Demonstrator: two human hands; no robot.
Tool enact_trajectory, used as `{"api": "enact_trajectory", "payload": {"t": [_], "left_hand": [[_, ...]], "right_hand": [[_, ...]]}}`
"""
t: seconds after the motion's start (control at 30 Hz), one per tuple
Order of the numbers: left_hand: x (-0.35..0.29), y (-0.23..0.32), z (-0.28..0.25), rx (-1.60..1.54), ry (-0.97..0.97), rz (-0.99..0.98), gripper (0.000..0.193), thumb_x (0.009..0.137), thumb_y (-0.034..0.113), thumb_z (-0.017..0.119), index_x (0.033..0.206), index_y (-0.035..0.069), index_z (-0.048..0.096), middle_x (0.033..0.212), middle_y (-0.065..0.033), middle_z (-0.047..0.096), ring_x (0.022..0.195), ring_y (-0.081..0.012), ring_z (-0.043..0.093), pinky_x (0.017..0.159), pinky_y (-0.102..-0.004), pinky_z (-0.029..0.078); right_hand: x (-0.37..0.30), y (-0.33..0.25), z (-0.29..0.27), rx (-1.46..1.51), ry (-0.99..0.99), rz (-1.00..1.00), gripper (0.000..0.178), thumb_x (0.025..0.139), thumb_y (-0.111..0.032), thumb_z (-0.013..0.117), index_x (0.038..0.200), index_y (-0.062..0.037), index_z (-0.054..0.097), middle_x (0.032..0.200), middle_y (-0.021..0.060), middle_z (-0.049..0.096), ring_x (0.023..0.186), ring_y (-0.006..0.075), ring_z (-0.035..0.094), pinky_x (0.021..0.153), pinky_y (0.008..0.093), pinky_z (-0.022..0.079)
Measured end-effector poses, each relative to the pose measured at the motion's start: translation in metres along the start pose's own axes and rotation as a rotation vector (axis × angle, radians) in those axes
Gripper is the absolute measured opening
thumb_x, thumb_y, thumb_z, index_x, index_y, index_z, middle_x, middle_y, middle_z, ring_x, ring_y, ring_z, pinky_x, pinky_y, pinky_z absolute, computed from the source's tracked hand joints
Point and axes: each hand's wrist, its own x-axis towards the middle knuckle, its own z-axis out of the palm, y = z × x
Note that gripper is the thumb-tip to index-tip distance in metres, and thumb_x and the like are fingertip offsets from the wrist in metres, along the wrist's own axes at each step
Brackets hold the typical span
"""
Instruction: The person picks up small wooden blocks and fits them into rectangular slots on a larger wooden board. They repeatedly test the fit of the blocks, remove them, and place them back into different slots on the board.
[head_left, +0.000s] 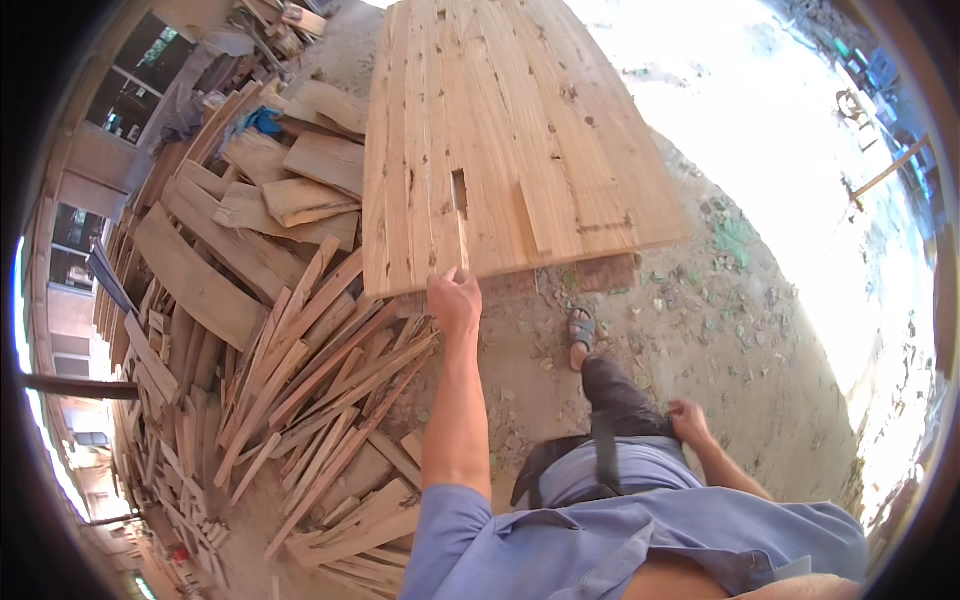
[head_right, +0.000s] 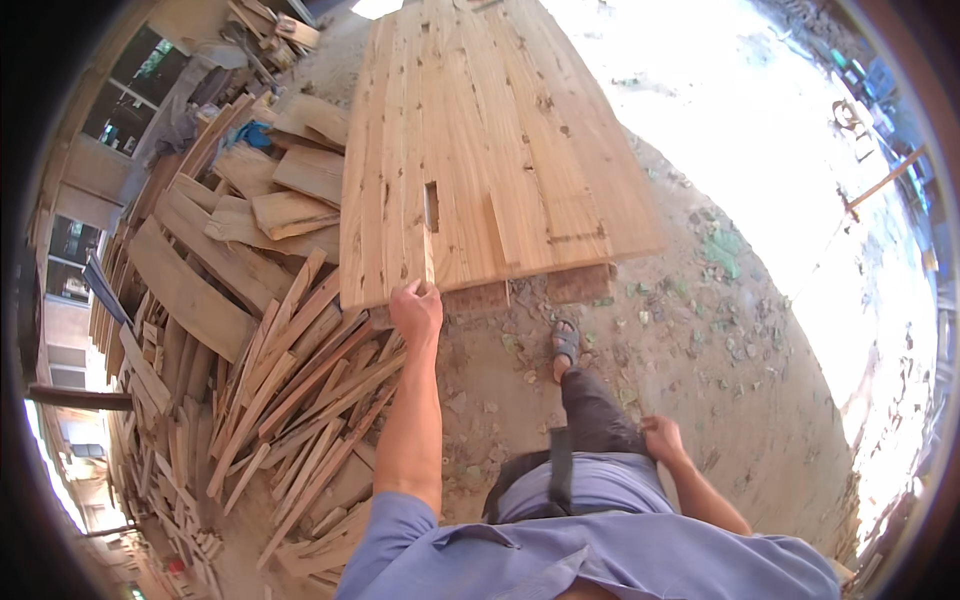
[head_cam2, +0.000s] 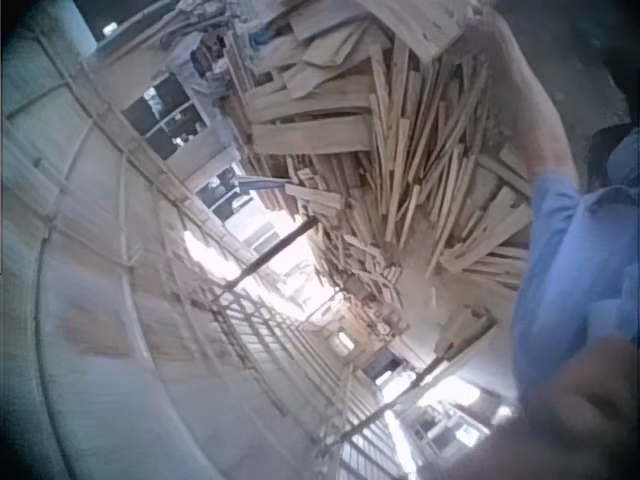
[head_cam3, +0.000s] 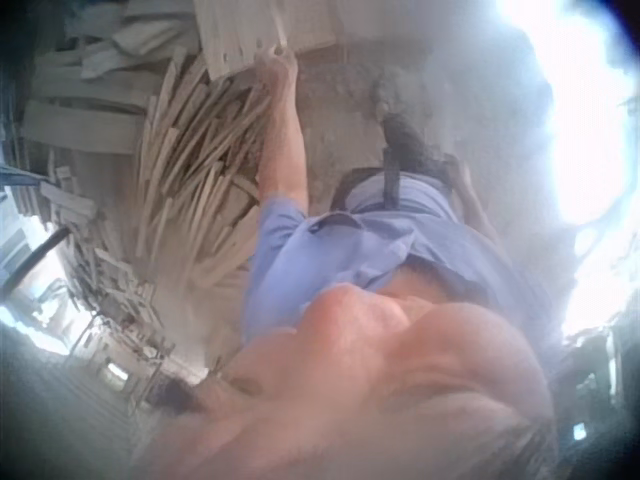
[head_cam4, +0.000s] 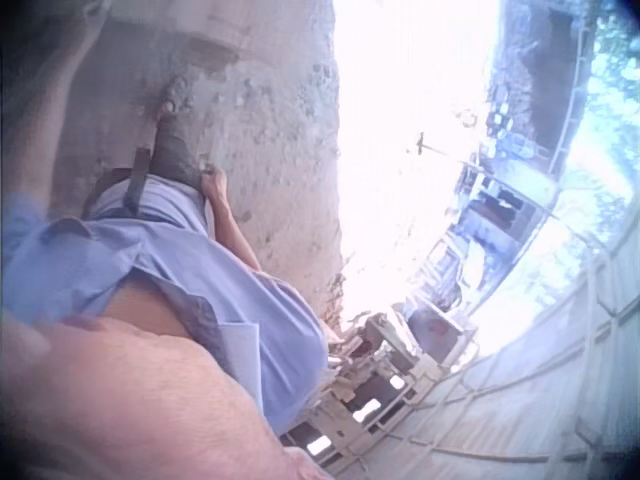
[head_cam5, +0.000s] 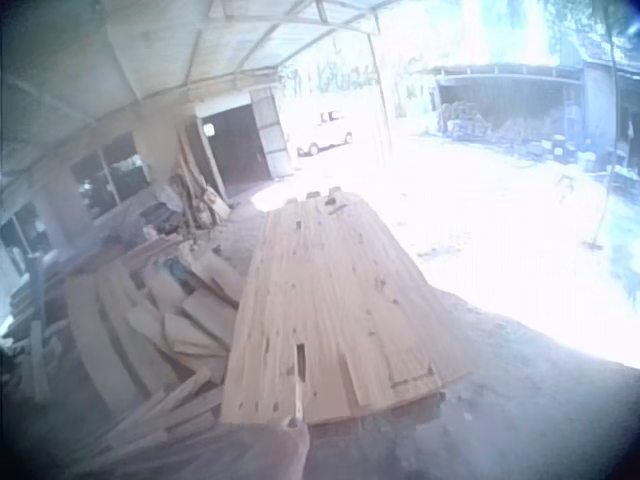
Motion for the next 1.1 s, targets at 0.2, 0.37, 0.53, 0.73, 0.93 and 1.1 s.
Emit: {"api": "enact_trajectory", "payload": {"t": [0.2, 0.37, 0.53, 0.73, 0.93, 1.1], "left_hand": [[0.1, 0.023, 0.084, 0.042, -0.178, -0.051, 0.024, 0.088, 0.015, 0.066, 0.103, -0.003, 0.074, 0.092, -0.0227, 0.063, 0.086, -0.0429, 0.064, 0.079, -0.0496, 0.052], [0.129, 0.004, 0.136, 0.044, -0.067, 0.072, 0.022, 0.089, 0.011, 0.067, 0.108, 0.002, 0.073, 0.099, -0.0198, 0.06, 0.101, -0.0384, 0.06, 0.084, -0.0481, 0.051], [0.143, 0.008, 0.137, 0.128, -0.159, 0.074, 0.018, 0.087, 0.01, 0.067, 0.103, 0.004, 0.073, 0.096, -0.0171, 0.057, 0.099, -0.0375, 0.058, 0.084, -0.0471, 0.051], [0.15, 0.002, 0.128, 0.121, -0.232, 0.199, 0.011, 0.087, 0.011, 0.068, 0.096, 0.005, 0.07, 0.094, -0.0131, 0.055, 0.096, -0.0368, 0.055, 0.083, -0.0475, 0.049], [0.153, -0.012, 0.113, -0.019, -0.24, 0.161, 0.042, 0.083, 0.027, 0.081, 0.115, 0.001, 0.073, 0.101, -0.0129, 0.058, 0.103, -0.036, 0.054, 0.093, -0.0471, 0.046], [0.14, -0.051, 0.122, 0.049, -0.108, 0.093, 0.069, 0.079, 0.036, 0.087, 0.135, 0.004, 0.062, 0.14, -0.0189, 0.047, 0.131, -0.0413, 0.04, 0.111, -0.0566, 0.031]], "right_hand": [[0.095, -0.2, -0.045, 0.477, -0.109, 0.012, 0.038, 0.09, -0.007, 0.064, 0.126, 0.0041, 0.064, 0.101, 0.0122, 0.074, 0.088, 0.0167, 0.069, 0.078, 0.0303, 0.055], [0.126, -0.243, -0.045, 0.264, -0.239, 0.108, 0.041, 0.09, -0.008, 0.064, 0.129, 0.0045, 0.062, 0.106, 0.0128, 0.074, 0.093, 0.0183, 0.07, 0.082, 0.0323, 0.056], [0.142, -0.273, -0.036, 0.08, -0.236, 0.064, 0.043, 0.089, -0.008, 0.064, 0.13, 0.0051, 0.061, 0.11, 0.0157, 0.074, 0.095, 0.0217, 0.071, 0.086, 0.0346, 0.056], [0.177, -0.368, -0.005, 0.03, -0.02, -0.138, 0.034, 0.088, -0.007, 0.064, 0.121, 0.0013, 0.065, 0.101, 0.0185, 0.072, 0.095, 0.0293, 0.071, 0.086, 0.0375, 0.056], [0.219, -0.479, 0.059, -0.3, 0.048, -0.275, 0.071, 0.084, -0.013, 0.068, 0.149, -0.0064, 0.04, 0.125, 0.026, 0.059, 0.111, 0.044, 0.061, 0.093, 0.0509, 0.051], [0.245, -0.474, 0.086, -0.36, 0.075, -0.293, 0.085, 0.083, -0.008, 0.065, 0.159, -0.0111, 0.026, 0.12, 0.0265, 0.054, 0.11, 0.0486, 0.058, 0.094, 0.0549, 0.048]]}}
